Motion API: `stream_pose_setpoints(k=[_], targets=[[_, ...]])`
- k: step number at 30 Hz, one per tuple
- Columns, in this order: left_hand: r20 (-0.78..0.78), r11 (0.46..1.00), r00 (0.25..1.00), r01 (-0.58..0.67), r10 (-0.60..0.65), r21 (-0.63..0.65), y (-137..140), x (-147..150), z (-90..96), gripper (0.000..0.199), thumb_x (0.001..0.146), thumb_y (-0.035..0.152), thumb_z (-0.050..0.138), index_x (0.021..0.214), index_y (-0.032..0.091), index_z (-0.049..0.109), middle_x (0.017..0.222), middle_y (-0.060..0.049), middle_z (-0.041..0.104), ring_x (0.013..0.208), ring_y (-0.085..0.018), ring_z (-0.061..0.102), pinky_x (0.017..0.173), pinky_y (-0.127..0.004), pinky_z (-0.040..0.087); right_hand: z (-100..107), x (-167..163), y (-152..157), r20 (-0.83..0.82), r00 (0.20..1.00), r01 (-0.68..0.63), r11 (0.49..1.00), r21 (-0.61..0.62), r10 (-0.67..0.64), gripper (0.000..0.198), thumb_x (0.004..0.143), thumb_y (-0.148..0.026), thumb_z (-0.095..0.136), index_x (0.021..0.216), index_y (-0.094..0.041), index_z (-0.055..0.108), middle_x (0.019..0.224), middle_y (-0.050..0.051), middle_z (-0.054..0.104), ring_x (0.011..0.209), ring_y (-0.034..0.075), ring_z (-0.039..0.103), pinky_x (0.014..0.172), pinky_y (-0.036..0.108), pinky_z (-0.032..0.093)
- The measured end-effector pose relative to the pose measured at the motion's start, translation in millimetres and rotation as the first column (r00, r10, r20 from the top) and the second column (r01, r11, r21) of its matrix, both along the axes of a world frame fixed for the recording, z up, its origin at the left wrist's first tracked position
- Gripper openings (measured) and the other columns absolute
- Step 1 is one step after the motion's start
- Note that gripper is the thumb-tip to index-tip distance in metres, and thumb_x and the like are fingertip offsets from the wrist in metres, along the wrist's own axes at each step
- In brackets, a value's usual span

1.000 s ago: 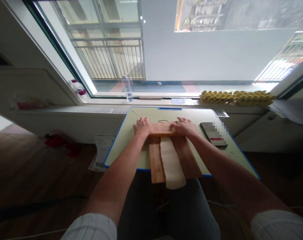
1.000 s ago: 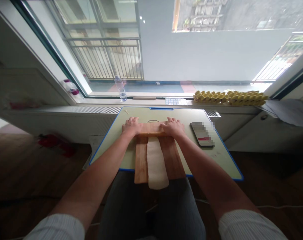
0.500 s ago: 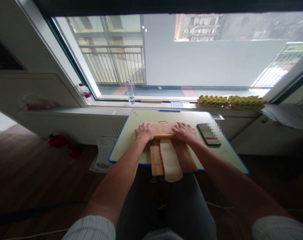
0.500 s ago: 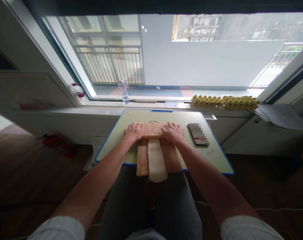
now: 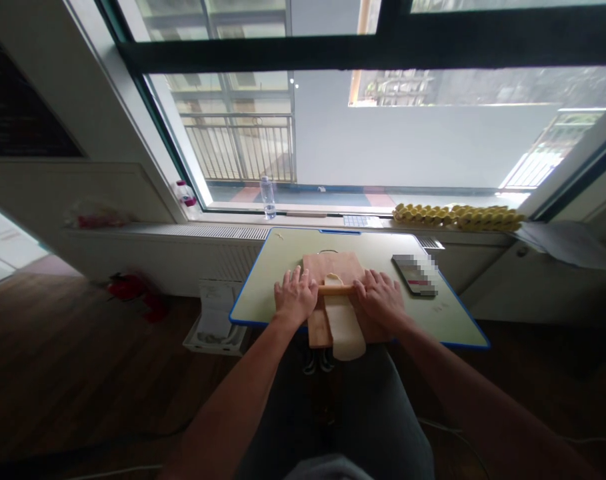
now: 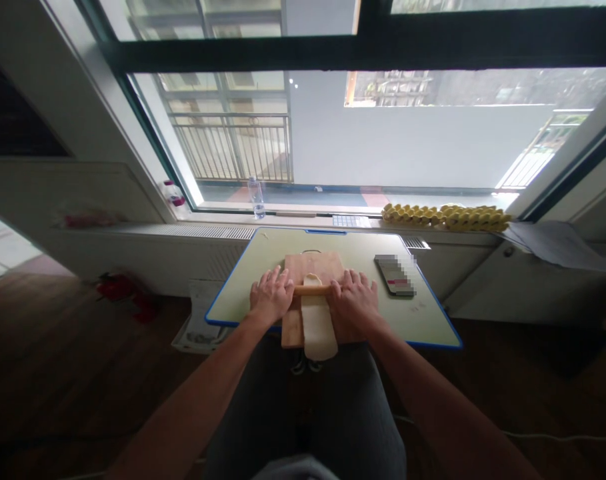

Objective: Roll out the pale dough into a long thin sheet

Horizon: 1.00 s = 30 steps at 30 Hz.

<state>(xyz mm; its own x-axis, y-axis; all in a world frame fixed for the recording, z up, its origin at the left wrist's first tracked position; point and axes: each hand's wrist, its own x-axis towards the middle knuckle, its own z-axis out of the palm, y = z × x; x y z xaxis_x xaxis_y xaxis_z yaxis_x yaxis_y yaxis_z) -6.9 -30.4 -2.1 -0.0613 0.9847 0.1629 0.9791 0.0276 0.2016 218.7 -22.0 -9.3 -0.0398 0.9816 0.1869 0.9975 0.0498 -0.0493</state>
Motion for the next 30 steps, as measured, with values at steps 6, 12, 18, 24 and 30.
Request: stream_pose_setpoints(k=[6,12,18,24,30], targets=[[-0.014,1.000,1.000,-0.021,0.020,-0.015,17,0,2.1,0.057,0.106,0.044,0.035,0.154,0.028,0.061,0.168,-0.007,0.050,0.151,-0.032,0.045,0.121,-0.058,0.039,8,-4,15,0.026,1.000,-0.012,1.000,-0.029,0.012,0.056,0.112,-0.049,0.029,0.150,-0.020,0.058,0.158,0.015,0.057,0.144,0.034,0.047,0.117,0.052,0.038],[0.009,0.994,0.999,-0.044,0.045,-0.096,50,-3,2.6,0.057,0.104,0.043,0.035,0.154,0.035,0.059,0.168,-0.006,0.050,0.148,-0.032,0.050,0.118,-0.056,0.043,16,-6,45,0.061,0.996,-0.055,0.997,-0.048,0.058,0.053,0.111,-0.045,0.029,0.146,-0.027,0.064,0.156,0.013,0.058,0.142,0.036,0.048,0.112,0.056,0.042],[0.016,0.987,0.999,-0.045,0.048,-0.157,78,-8,3.9,0.059,0.101,0.042,0.036,0.157,0.039,0.055,0.169,-0.005,0.048,0.147,-0.035,0.051,0.116,-0.060,0.044,11,-5,78,-0.008,1.000,-0.019,0.986,-0.167,0.018,0.060,0.109,-0.049,0.028,0.164,-0.031,0.047,0.162,0.011,0.053,0.144,0.033,0.047,0.114,0.055,0.040],[0.024,0.978,0.999,-0.034,0.039,-0.206,102,-11,7.6,0.060,0.100,0.043,0.036,0.156,0.036,0.056,0.168,-0.008,0.048,0.145,-0.036,0.051,0.115,-0.060,0.045,7,-3,107,-0.099,0.995,-0.009,0.971,-0.238,-0.015,0.067,0.106,-0.057,0.034,0.167,-0.030,0.043,0.165,0.013,0.050,0.145,0.034,0.048,0.116,0.053,0.040],[0.040,0.971,0.998,-0.044,0.055,-0.235,120,-12,7.4,0.056,0.100,0.042,0.040,0.152,0.039,0.059,0.162,-0.007,0.055,0.141,-0.035,0.055,0.114,-0.058,0.048,-1,-1,129,-0.110,0.994,-0.037,0.967,-0.253,0.009,0.073,0.105,-0.061,0.036,0.169,-0.026,0.039,0.166,0.014,0.050,0.148,0.034,0.046,0.119,0.053,0.037]])
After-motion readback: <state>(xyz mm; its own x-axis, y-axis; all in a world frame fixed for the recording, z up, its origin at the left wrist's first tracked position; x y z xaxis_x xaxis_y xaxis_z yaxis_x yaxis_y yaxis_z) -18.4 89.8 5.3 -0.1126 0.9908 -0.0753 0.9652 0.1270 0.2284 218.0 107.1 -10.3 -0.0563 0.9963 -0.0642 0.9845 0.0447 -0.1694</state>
